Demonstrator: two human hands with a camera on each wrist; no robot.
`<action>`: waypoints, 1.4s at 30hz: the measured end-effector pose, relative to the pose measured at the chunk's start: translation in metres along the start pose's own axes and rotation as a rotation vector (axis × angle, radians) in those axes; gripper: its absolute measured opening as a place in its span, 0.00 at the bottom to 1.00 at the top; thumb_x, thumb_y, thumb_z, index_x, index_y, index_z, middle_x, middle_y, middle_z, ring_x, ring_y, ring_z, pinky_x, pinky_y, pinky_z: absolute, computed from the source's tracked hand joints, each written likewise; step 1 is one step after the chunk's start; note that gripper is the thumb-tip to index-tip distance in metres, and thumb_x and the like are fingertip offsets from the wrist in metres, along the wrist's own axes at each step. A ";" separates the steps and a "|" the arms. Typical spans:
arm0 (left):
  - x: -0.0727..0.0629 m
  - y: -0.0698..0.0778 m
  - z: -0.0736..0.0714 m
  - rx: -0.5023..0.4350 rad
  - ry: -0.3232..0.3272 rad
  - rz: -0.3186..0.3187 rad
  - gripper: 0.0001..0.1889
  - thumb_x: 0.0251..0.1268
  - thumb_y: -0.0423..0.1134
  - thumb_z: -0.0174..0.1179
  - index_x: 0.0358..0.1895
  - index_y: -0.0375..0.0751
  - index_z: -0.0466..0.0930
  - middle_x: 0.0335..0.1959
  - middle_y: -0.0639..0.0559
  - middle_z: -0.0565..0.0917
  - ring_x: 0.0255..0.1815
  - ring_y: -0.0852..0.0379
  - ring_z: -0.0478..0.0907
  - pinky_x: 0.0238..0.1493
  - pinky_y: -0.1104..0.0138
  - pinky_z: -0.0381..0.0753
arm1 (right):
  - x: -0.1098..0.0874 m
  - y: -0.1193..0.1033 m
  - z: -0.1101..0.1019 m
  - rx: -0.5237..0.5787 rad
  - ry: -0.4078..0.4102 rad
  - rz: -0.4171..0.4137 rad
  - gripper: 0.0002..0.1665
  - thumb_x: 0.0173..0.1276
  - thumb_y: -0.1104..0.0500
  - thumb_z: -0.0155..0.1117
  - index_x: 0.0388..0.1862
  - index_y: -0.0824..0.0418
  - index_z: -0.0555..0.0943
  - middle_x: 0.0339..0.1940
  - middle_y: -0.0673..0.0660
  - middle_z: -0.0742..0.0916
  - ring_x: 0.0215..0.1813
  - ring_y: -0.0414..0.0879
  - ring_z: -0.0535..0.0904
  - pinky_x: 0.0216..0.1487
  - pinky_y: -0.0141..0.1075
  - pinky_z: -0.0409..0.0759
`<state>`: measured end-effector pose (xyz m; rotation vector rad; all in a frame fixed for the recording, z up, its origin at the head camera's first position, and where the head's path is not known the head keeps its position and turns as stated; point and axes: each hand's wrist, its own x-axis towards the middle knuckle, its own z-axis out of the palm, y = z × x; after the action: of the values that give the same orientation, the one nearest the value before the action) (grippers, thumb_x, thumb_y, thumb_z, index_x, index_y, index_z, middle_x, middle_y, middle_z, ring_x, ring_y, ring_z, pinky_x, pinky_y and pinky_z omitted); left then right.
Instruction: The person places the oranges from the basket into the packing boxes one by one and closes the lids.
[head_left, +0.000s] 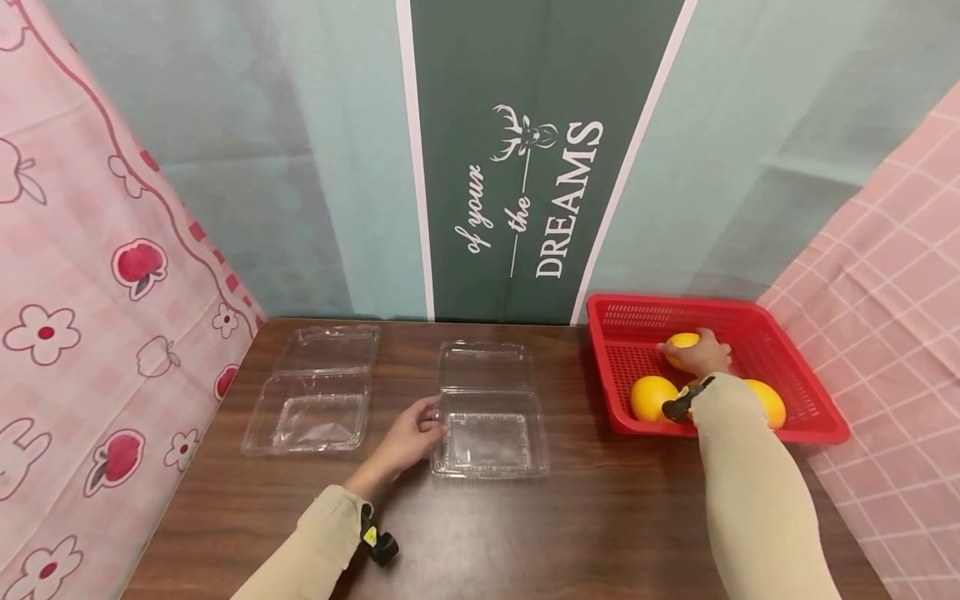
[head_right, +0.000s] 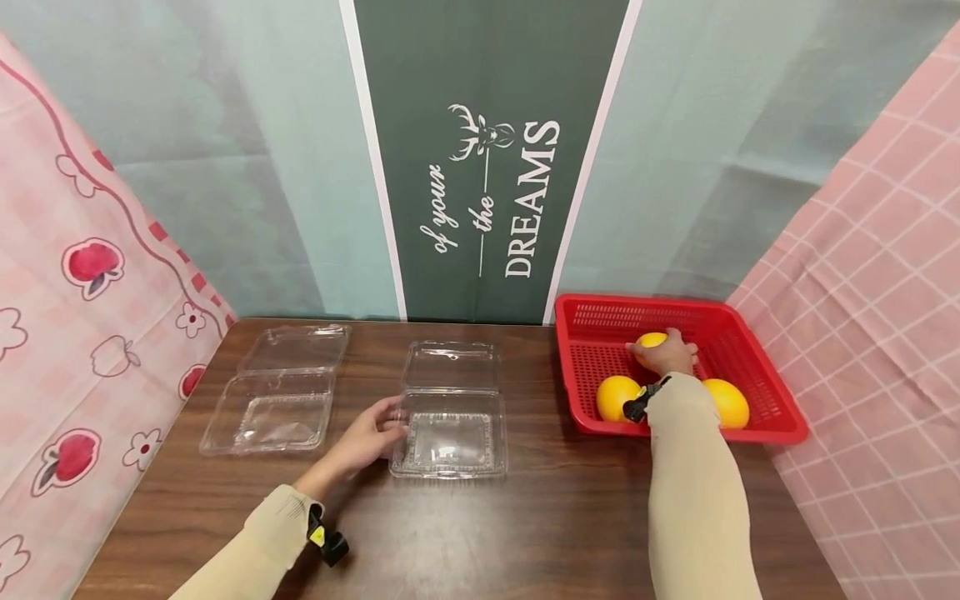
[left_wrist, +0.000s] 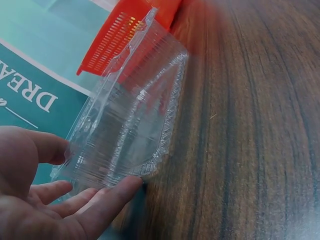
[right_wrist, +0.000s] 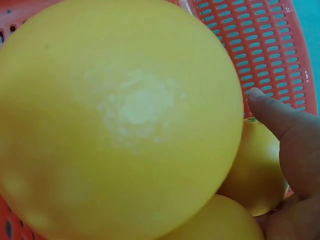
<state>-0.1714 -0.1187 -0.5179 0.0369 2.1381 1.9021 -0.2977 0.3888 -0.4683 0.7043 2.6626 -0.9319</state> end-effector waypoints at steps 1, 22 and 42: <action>0.000 -0.001 0.000 -0.003 0.001 0.002 0.33 0.64 0.22 0.60 0.73 0.24 0.61 0.60 0.25 0.75 0.55 0.35 0.80 0.38 0.53 0.90 | 0.000 -0.001 0.000 -0.005 0.002 -0.001 0.66 0.64 0.33 0.68 0.82 0.63 0.42 0.68 0.79 0.57 0.66 0.76 0.54 0.62 0.71 0.70; 0.001 -0.011 0.002 -0.043 0.054 -0.020 0.27 0.75 0.29 0.54 0.75 0.30 0.63 0.61 0.24 0.75 0.50 0.37 0.82 0.35 0.53 0.90 | 0.007 -0.006 0.006 -0.077 0.000 -0.067 0.58 0.66 0.45 0.70 0.80 0.65 0.47 0.64 0.81 0.57 0.65 0.76 0.53 0.56 0.69 0.72; 0.005 -0.009 0.003 -0.145 0.104 -0.028 0.18 0.68 0.23 0.59 0.59 0.20 0.72 0.38 0.43 0.79 0.30 0.55 0.76 0.20 0.69 0.82 | 0.002 -0.009 0.002 -0.203 -0.089 -0.187 0.59 0.64 0.47 0.72 0.80 0.66 0.48 0.66 0.84 0.54 0.64 0.82 0.49 0.60 0.77 0.65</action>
<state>-0.1741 -0.1163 -0.5274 -0.1228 2.0470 2.0792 -0.3042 0.3827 -0.4658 0.3652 2.7269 -0.7019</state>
